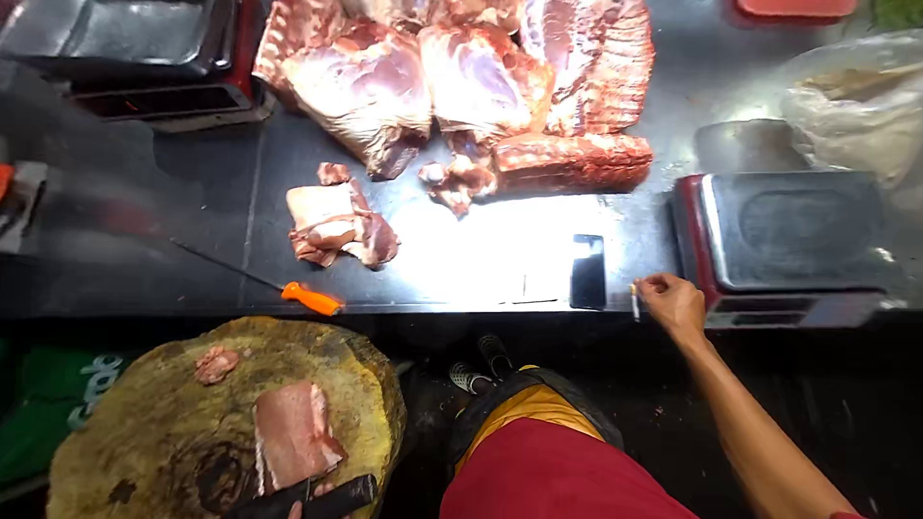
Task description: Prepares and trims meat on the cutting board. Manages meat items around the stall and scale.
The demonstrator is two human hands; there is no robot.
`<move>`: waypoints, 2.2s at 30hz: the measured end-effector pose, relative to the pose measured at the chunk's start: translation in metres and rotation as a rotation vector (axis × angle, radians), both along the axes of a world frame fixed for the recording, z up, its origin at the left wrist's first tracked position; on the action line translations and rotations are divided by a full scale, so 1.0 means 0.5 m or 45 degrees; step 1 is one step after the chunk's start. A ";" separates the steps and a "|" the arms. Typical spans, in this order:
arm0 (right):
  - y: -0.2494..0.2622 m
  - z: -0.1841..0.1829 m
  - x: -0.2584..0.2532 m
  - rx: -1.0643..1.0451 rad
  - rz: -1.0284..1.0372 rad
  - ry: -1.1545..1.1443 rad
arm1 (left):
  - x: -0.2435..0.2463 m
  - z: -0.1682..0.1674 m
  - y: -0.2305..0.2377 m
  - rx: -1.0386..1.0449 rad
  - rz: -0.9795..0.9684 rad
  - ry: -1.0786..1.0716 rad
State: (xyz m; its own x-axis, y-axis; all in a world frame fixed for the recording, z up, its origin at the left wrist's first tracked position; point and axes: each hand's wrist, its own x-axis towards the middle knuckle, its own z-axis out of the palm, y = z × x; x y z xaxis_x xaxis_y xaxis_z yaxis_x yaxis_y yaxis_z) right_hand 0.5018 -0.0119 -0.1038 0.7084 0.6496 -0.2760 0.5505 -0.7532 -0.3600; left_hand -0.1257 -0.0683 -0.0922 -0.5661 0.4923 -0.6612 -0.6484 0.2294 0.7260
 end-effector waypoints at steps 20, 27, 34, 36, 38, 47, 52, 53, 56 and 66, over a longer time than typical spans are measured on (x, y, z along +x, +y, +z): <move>0.051 0.046 -1.053 -0.448 2.289 0.854 | -0.050 0.056 -0.158 -0.279 -0.286 0.560; -0.038 -0.006 -0.838 -0.396 1.892 1.077 | -0.256 -0.055 -0.277 -0.521 -1.192 1.470; -0.087 -0.091 -0.805 -0.443 1.714 0.801 | -0.310 -0.070 -0.200 -0.634 -1.855 1.609; -0.093 -0.090 -0.808 -0.421 1.711 0.778 | -0.323 -0.074 -0.196 -0.624 -1.882 1.620; -0.097 -0.083 -0.811 -0.396 1.703 0.787 | -0.324 -0.049 -0.200 -0.532 -1.621 1.499; -0.111 0.053 -0.949 -0.022 1.951 1.034 | -0.304 -0.009 -0.306 -0.477 -0.521 1.029; -0.132 0.173 -1.074 0.509 2.289 1.527 | -0.288 -0.087 -0.374 -0.747 -0.495 1.068; -0.141 0.184 -1.093 0.596 2.322 1.604 | -0.282 -0.088 -0.378 -0.754 -0.454 1.097; -0.171 0.144 -1.122 0.773 2.380 1.608 | -0.267 -0.088 -0.384 -0.799 -0.351 1.160; -0.190 -0.005 -1.090 -0.318 2.304 0.782 | -0.249 -0.096 -0.396 -0.827 -0.255 1.176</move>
State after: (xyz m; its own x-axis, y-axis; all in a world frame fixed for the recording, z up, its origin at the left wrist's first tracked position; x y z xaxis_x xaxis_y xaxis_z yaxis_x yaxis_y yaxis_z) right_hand -0.0430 -0.1071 -0.1064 -0.8760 0.3012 -0.3767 0.4769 0.4243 -0.7698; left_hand -0.2501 -0.2664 -0.1404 -0.9175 0.3459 -0.1962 0.1608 0.7740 0.6124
